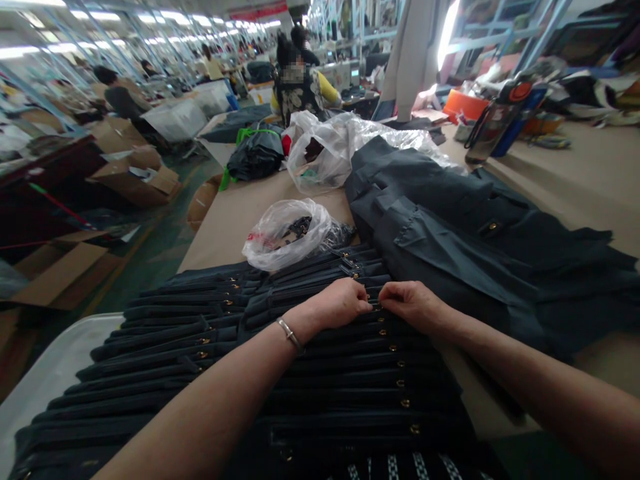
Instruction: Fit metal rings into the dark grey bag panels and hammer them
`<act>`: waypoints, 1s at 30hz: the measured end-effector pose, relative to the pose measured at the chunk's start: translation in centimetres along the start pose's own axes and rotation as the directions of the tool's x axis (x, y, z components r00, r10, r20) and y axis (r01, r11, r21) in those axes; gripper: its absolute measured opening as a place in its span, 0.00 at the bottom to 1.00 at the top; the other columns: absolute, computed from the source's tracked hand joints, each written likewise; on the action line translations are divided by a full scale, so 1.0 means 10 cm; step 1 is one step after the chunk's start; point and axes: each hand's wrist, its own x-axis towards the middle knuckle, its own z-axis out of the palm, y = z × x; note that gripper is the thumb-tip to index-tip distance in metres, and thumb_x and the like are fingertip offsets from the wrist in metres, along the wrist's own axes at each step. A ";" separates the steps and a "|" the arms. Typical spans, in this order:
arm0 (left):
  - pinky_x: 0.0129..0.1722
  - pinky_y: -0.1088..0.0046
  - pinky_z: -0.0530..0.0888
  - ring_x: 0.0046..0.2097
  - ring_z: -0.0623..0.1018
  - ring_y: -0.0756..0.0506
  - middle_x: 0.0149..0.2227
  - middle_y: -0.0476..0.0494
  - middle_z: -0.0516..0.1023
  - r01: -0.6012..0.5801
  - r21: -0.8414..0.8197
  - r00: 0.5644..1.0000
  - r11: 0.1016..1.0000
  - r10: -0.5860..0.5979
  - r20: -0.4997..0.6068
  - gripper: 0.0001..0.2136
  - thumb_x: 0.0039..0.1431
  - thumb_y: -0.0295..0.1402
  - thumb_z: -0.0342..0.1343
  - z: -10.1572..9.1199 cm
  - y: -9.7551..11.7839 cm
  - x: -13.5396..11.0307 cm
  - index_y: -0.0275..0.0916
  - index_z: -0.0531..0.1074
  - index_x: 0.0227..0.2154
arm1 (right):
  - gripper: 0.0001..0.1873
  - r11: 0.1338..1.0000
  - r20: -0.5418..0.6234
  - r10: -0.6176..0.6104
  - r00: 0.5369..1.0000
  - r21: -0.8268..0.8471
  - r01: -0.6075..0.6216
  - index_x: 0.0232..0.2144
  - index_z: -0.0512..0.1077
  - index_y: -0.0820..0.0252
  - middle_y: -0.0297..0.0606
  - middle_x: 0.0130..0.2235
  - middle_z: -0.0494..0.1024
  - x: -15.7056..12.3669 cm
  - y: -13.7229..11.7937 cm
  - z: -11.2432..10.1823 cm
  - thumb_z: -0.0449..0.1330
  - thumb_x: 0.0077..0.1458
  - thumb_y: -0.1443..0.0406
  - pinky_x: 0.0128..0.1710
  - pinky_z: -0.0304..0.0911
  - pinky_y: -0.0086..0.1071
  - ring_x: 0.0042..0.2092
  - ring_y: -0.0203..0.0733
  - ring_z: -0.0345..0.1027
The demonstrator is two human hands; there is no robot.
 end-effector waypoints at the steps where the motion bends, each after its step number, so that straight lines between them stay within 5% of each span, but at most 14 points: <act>1: 0.22 0.76 0.57 0.23 0.63 0.52 0.18 0.54 0.65 0.003 0.019 1.000 1.000 -0.004 0.009 0.08 0.47 0.34 0.53 0.00 0.00 0.01 0.36 0.70 0.20 | 0.08 1.000 0.010 0.005 1.000 -0.020 -0.005 0.25 0.72 0.61 0.29 0.24 0.69 0.00 0.00 0.00 0.53 0.48 0.66 0.29 0.55 0.25 0.27 0.31 0.59; 22: 0.23 0.75 0.59 0.23 0.66 0.51 0.19 0.49 0.69 -0.020 0.162 0.995 0.987 0.035 -0.091 0.09 0.49 0.33 0.53 0.01 -0.13 0.03 0.37 0.69 0.18 | 0.04 0.944 0.084 -0.019 0.996 -0.327 0.045 0.21 0.66 0.59 0.29 0.22 0.69 0.12 -0.04 0.00 0.54 0.45 0.70 0.24 0.48 0.25 0.24 0.31 0.57; 26: 0.18 0.77 0.58 0.19 0.64 0.52 0.17 0.53 0.64 0.053 -0.203 0.992 0.978 -0.074 -0.099 0.11 0.53 0.40 0.50 -0.04 -0.16 -0.09 0.38 0.69 0.24 | 0.06 0.967 -0.032 -0.083 0.996 -0.246 0.073 0.23 0.67 0.59 0.28 0.22 0.67 0.04 -0.20 -0.01 0.53 0.51 0.68 0.26 0.50 0.25 0.24 0.31 0.56; 30: 0.11 0.80 0.55 0.16 0.62 0.54 0.19 0.55 0.62 0.104 -0.666 0.985 0.738 -0.171 -0.036 0.10 0.55 0.42 0.49 -0.04 -0.10 -0.17 0.40 0.65 0.29 | 0.07 0.992 -0.065 -0.122 0.990 0.034 0.124 0.31 0.70 0.59 0.28 0.24 0.68 -0.03 -0.45 0.12 0.55 0.53 0.61 0.27 0.53 0.25 0.26 0.31 0.59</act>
